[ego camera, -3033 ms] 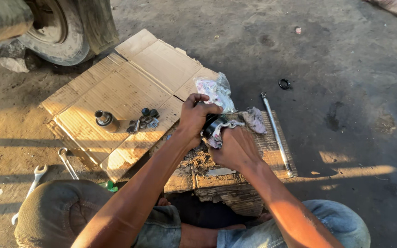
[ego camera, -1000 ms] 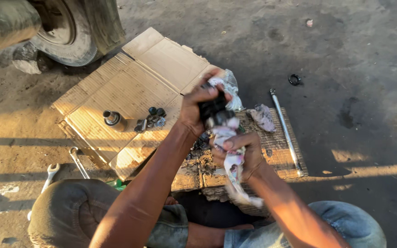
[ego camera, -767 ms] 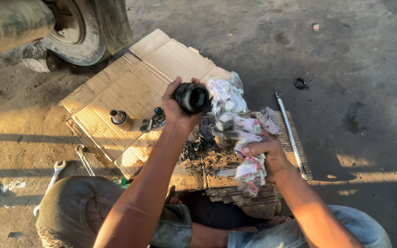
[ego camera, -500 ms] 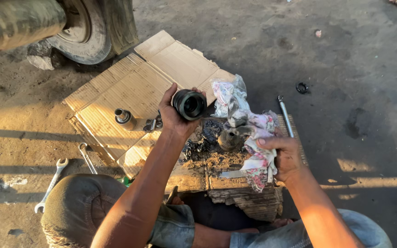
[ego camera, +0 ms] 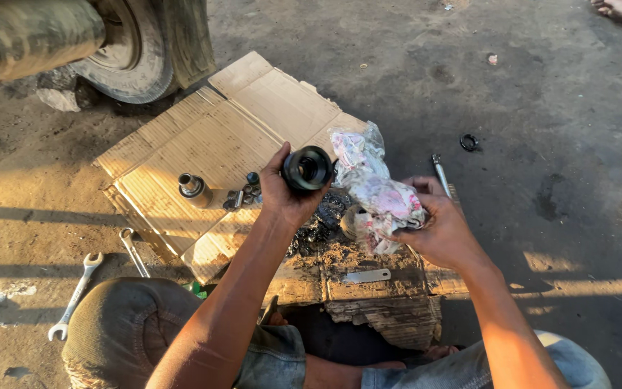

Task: The person sits on the ground and cleans a cylindrical mechanical part using a cloth and a small metal tool. They wipe the exterior and interior of the part, scrape out debris, and place the cleaned item on a piece of cardboard alongside other tools and parts.

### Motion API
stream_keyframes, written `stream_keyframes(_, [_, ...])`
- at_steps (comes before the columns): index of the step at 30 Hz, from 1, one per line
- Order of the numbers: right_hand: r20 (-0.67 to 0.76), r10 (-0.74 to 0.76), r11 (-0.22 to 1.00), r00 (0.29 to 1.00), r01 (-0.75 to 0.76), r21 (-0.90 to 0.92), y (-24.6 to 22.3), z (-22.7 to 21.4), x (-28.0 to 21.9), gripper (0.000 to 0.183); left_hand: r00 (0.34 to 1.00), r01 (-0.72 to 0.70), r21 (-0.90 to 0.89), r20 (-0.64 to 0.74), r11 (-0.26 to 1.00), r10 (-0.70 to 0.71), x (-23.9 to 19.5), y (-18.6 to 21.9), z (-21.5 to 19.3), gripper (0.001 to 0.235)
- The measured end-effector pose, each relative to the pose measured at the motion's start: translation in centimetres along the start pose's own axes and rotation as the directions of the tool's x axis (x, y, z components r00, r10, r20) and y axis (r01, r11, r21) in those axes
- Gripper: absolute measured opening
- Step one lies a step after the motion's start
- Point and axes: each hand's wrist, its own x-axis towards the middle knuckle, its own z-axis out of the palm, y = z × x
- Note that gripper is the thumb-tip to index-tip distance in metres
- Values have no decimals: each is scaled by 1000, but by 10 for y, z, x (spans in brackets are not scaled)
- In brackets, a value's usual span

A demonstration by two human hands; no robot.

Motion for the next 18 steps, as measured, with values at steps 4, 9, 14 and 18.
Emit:
stream_keyframes(4, [-44,-120,993,992,119,-24,-30,-13,-1,45,991,129,86,-55,988,-125,-7,-2,1,48])
stream_keyframes(9, [-18,194,974,981,-191,122,-35,-16,-2,39,988,111,290,-134,951,-75,-16,-5,17,43])
stream_keyframes(14, [135,225,972,965,-231,38,-31,-13,-5,51,977,100,392,-212,914,-16,-21,-6,31,40])
stream_keyframes(18, [222,466,882,857,-428,-198,-34,1,-8,57,985,100,356,-170,929,-41,-22,-5,29,40])
